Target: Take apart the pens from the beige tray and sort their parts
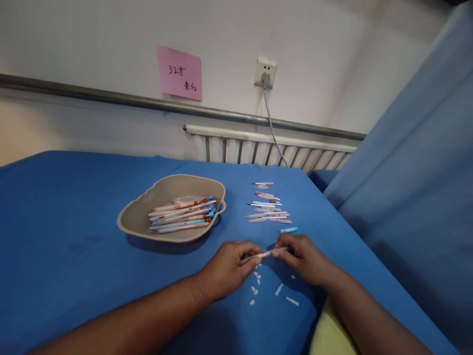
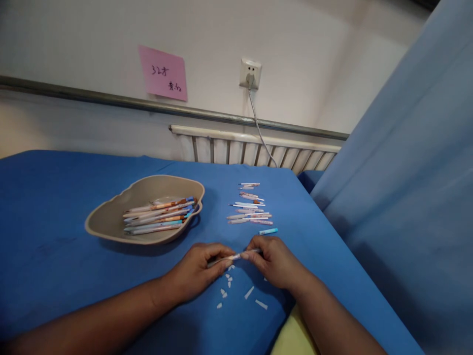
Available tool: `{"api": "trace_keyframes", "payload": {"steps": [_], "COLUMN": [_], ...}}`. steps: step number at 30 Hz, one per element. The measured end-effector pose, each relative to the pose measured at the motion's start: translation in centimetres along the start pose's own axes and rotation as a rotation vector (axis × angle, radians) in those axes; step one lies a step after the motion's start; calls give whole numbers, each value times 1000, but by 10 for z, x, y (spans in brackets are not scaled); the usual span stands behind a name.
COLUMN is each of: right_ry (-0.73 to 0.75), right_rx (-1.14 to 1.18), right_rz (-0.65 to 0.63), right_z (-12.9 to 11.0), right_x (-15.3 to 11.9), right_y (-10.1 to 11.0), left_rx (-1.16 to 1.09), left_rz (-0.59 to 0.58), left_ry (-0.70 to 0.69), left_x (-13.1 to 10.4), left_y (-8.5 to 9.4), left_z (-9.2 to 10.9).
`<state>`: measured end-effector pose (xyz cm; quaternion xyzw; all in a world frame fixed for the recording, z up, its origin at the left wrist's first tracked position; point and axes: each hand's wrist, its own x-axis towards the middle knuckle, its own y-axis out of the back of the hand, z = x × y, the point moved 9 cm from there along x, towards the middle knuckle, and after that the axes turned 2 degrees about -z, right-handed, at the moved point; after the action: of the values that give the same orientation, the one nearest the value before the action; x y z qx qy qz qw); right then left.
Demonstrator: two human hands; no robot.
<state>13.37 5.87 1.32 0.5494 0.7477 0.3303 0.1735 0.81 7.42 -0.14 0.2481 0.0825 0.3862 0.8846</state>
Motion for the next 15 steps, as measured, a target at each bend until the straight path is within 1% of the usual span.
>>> {"api": "trace_keyframes", "payload": {"steps": [3, 6, 9, 12, 15], "right_ry": [19, 27, 23, 30, 33], "right_rx": [-10, 30, 77, 82, 32], "right_rz": [4, -12, -11, 21, 72], "right_z": [-3, -4, -1, 0, 1], "right_x": [0, 0, 0, -1, -2], "right_y": [2, 6, 13, 19, 24], "left_rx": [-101, -234, -334, -360, -367], "left_rz": [10, 8, 0, -6, -16], "left_ry": [49, 108, 138, 144, 140], "left_x": [2, 5, 7, 8, 8], "left_y": [-1, -4, -6, -6, -6], "left_z": [-3, -10, -17, -20, -20]}}
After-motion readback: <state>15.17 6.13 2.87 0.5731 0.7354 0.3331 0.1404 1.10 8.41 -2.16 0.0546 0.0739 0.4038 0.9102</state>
